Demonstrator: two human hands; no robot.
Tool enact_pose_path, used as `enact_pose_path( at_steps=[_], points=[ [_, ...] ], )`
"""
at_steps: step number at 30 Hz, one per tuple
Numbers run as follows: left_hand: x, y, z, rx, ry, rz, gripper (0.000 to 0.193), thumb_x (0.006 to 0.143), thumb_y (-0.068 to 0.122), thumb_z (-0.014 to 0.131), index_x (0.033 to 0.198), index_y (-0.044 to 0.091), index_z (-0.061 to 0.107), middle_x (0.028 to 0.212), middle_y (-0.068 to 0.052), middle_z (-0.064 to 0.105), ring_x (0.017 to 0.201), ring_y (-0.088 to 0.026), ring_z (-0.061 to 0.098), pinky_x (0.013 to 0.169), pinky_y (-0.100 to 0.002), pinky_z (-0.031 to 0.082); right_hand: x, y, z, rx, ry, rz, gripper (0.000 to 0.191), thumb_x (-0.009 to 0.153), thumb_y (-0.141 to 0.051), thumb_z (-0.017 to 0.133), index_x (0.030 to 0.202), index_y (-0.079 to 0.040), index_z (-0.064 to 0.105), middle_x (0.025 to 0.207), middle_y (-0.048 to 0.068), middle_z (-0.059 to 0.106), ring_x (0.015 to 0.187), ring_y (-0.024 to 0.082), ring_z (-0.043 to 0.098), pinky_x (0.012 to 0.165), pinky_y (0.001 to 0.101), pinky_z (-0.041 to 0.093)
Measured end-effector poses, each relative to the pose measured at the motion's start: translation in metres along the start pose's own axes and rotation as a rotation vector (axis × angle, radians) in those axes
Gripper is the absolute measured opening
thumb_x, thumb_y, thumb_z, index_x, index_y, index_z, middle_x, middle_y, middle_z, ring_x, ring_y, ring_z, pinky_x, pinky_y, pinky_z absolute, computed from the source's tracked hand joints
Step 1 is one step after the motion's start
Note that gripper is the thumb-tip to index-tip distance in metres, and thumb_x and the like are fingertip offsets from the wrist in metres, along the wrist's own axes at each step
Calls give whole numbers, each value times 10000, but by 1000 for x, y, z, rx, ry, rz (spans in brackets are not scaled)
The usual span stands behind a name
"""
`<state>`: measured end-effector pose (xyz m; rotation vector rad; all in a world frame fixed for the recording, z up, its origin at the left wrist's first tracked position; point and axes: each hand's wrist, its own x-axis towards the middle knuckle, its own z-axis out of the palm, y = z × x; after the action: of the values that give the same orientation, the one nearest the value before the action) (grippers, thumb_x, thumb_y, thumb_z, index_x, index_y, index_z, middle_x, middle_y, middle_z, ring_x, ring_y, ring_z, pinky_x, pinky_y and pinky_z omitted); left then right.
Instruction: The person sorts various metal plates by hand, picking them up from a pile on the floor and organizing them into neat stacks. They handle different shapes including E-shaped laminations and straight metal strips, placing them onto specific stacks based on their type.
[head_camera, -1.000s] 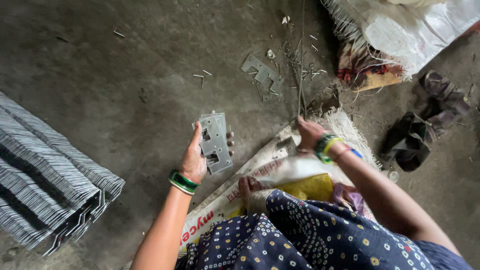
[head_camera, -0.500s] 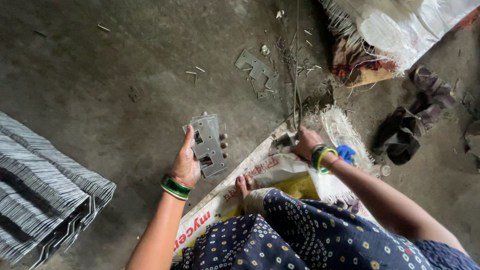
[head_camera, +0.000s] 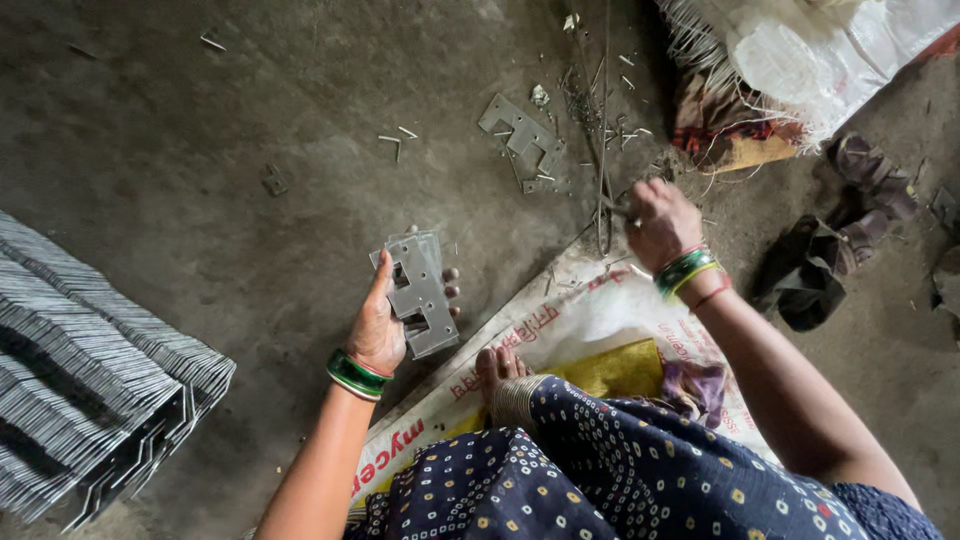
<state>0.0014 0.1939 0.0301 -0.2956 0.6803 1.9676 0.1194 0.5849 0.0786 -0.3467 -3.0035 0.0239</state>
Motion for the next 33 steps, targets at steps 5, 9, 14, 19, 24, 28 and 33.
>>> enact_pose_path(
  at_steps=[5, 9, 14, 19, 24, 28, 33],
  points=[
    [3, -4, 5, 18, 24, -39, 678, 999, 632, 448, 1336, 68, 617, 1118, -140, 729, 939, -263, 720, 836, -430, 597, 33, -14, -42, 275, 104, -86, 390, 864, -179, 873, 921, -13, 526, 857, 156, 617, 792, 375, 644, 679, 440, 523],
    [0, -9, 9, 12, 19, -63, 656, 981, 630, 490, 1314, 85, 639, 1111, -116, 733, 926, -239, 714, 827, -421, 588, 51, -47, -49, 498, 96, -22, 321, 795, 24, 762, 1082, -1, 621, 973, 137, 711, 914, 290, 707, 761, 377, 556],
    [-2, -12, 15, 5, -7, -54, 668, 1005, 623, 514, 1348, 60, 620, 1157, -114, 720, 981, -236, 703, 863, -421, 582, 69, -73, -58, 1019, -99, 301, 300, 863, -6, 813, 1142, -3, 702, 972, 60, 718, 846, 96, 641, 718, 276, 566],
    [-9, -8, 27, 19, 1, -83, 740, 934, 678, 472, 1392, 104, 568, 1216, -130, 695, 1006, -251, 712, 870, -441, 607, 65, -109, -78, 1470, -445, 300, 424, 848, 84, 732, 1258, 35, 637, 1041, 65, 747, 933, 156, 721, 803, 324, 637],
    [-20, 0, 34, -49, -140, -72, 835, 905, 747, 442, 1384, 75, 572, 1239, -138, 709, 1027, -263, 720, 869, -435, 606, 62, -131, -61, 1367, -459, 65, 697, 744, 149, 588, 1422, 9, 513, 1254, 26, 683, 1145, 159, 693, 948, 294, 578],
    [-33, 4, 31, 40, -36, -6, 765, 938, 687, 553, 1386, 68, 599, 1199, -137, 720, 1008, -248, 718, 876, -421, 599, 45, -106, -17, 1017, -401, 179, 548, 798, 123, 628, 1332, 0, 643, 1133, 111, 718, 970, 263, 710, 819, 369, 579],
    [-45, 15, 25, 31, 103, 39, 606, 867, 538, 691, 1336, 162, 615, 1146, -50, 726, 1003, -199, 722, 890, -431, 603, -7, -91, 46, 192, -657, -95, 259, 871, -103, 594, 1089, -133, 730, 885, 197, 756, 749, 346, 730, 711, 438, 598]
  ],
)
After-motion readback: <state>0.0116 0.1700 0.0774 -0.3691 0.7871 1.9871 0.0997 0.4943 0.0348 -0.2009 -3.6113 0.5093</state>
